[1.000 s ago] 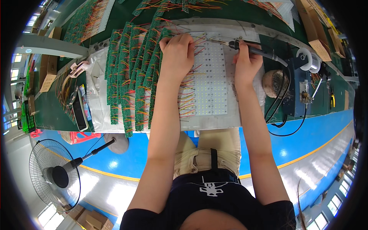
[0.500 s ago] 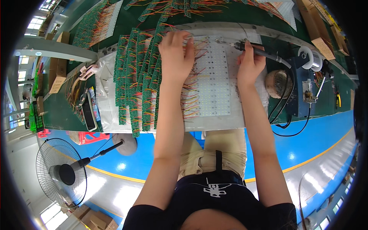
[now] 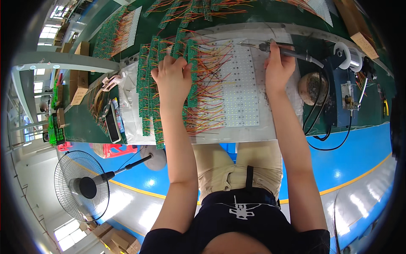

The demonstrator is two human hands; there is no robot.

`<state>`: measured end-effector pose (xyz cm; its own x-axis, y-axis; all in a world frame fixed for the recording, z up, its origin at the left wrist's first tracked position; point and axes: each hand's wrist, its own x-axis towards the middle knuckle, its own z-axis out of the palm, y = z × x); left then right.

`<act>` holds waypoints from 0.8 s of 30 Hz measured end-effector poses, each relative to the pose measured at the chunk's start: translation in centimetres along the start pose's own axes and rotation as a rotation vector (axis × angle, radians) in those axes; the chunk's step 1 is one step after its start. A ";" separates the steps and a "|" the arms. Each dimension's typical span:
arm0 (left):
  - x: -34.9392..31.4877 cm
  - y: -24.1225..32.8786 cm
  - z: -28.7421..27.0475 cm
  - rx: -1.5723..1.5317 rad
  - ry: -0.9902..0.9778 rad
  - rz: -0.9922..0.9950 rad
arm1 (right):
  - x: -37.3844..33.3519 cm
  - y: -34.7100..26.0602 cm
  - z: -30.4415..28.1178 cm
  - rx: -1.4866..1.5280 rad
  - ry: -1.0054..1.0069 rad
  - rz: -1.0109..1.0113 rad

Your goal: The person solders wires from circuit board strips onto an LED panel using a soldering iron.

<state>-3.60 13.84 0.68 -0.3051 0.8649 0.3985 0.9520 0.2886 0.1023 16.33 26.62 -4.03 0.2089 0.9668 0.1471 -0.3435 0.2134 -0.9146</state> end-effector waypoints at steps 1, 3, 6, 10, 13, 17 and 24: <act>0.1 0.1 -0.1 0.002 -0.002 0.008 | 0.2 0.2 0.0 0.008 -0.006 -0.050; 0.3 0.4 -0.3 -0.066 0.056 0.004 | 0.4 0.6 -0.4 -0.015 -0.004 -0.057; 1.3 0.9 -1.4 -0.078 0.111 0.036 | 0.3 0.6 -0.4 -0.021 0.001 -0.060; 2.6 0.3 -1.4 -0.049 0.073 0.044 | 0.2 0.1 -0.2 0.007 0.013 -0.038; 2.7 -0.8 0.4 0.045 0.092 0.054 | 0.2 0.1 -0.1 -0.017 0.015 -0.041; 2.5 -1.2 0.7 0.022 0.010 0.041 | 0.2 0.2 -0.2 -0.042 0.028 -0.033; 1.7 -0.4 -1.4 -0.133 -0.017 0.114 | 0.3 0.4 -0.3 -0.063 0.022 -0.026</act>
<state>-4.43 14.60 2.60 -0.1939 0.8961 0.3993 0.9753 0.1322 0.1770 16.52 26.92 -4.42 0.2375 0.9575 0.1635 -0.2799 0.2286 -0.9324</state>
